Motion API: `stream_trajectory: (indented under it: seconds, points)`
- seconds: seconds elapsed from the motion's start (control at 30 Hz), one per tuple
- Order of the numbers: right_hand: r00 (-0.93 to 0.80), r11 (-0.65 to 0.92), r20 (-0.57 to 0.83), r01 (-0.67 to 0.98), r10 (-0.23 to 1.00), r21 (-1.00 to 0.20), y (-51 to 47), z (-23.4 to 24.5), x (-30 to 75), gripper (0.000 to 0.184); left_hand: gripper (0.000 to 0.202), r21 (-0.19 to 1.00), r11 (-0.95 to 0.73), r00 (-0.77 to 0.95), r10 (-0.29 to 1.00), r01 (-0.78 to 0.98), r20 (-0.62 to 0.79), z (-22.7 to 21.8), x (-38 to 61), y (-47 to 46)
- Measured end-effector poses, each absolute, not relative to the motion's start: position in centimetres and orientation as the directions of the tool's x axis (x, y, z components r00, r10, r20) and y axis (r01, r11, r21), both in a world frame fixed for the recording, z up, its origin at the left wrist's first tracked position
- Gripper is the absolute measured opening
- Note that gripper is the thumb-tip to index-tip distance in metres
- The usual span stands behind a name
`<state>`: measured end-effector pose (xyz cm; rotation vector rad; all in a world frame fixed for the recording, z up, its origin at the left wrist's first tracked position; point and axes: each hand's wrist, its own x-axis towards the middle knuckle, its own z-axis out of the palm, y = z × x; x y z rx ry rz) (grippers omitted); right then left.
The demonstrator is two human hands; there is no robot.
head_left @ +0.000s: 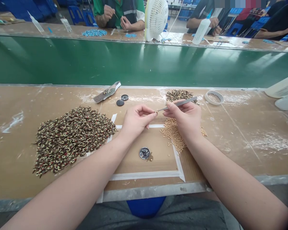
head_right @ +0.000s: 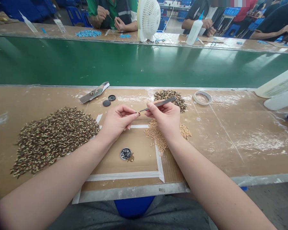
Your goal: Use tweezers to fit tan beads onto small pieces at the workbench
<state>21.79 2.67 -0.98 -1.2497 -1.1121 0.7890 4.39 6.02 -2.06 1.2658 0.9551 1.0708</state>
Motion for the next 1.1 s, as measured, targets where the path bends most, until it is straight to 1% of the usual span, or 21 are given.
stream_trajectory:
  seconds: [0.13,0.2,0.27,0.47,0.53,0.63,0.67,0.7,0.77,0.83,0.9,0.97,1.03,1.1]
  points:
    - [0.218,0.176,0.206,0.146,0.954,-0.973,2.2,-0.9,20.9,0.029,0.020,0.993,-0.059,0.176,0.981,-0.106,0.077,-1.8,4.2,6.1]
    - [0.202,0.181,0.212,0.160,0.956,-0.970,2.0,-0.8,20.6,0.030,0.021,0.993,-0.066,0.163,0.983,-0.103,0.082,-1.8,4.1,6.2]
    - [0.233,0.203,0.241,0.175,0.942,-0.963,1.9,-0.6,20.7,0.029,0.023,0.992,-0.057,0.147,0.986,-0.110,0.073,-1.9,4.0,6.3]
    - [0.419,0.261,0.324,0.202,0.848,-0.944,2.4,0.8,23.0,0.028,0.026,0.983,-0.036,0.041,0.998,-0.178,0.044,-2.1,3.9,6.7]
    - [0.423,0.258,0.338,0.235,0.841,-0.937,2.8,1.0,23.7,0.029,0.027,0.977,-0.024,0.020,0.999,-0.210,0.029,-2.1,3.8,6.8]
    - [0.378,0.217,0.340,0.331,0.861,-0.918,3.1,0.7,24.5,0.036,0.030,0.971,-0.007,0.019,1.000,-0.238,0.012,-2.1,3.8,7.0]
    - [0.364,0.208,0.338,0.352,0.868,-0.913,3.1,0.6,24.6,0.036,0.031,0.972,-0.007,0.026,1.000,-0.237,0.013,-2.1,3.7,7.0]
    - [0.357,0.205,0.334,0.353,0.872,-0.913,3.2,0.4,24.7,0.033,0.031,0.973,-0.010,0.034,0.999,-0.232,0.018,-2.2,3.7,7.1]
    - [0.360,0.205,0.309,0.300,0.880,-0.932,3.4,0.3,24.7,0.030,0.032,0.978,-0.017,0.051,0.998,-0.208,0.028,-2.3,3.6,7.2]
    - [0.359,0.183,0.254,0.220,0.898,-0.958,4.3,0.3,24.8,0.034,0.031,0.986,-0.016,0.078,0.997,-0.167,0.030,-2.5,3.6,7.3]
    - [0.333,0.158,0.212,0.183,0.919,-0.970,6.1,0.5,25.2,0.040,0.031,0.992,-0.015,0.114,0.993,-0.129,0.030,-2.7,3.5,7.4]
    - [0.302,0.168,0.236,0.234,0.924,-0.958,8.8,0.5,26.1,0.045,0.030,0.995,-0.026,0.154,0.987,-0.101,0.041,-3.0,3.5,7.3]
    - [0.292,0.175,0.296,0.377,0.909,-0.910,12.0,0.2,27.4,0.046,0.029,0.996,-0.039,0.188,0.981,-0.075,0.052,-3.2,3.5,7.3]
    - [0.313,0.118,0.315,0.515,0.896,-0.849,15.1,-0.5,28.9,0.043,0.027,0.998,-0.037,0.211,0.976,-0.042,0.045,-3.3,3.4,7.2]
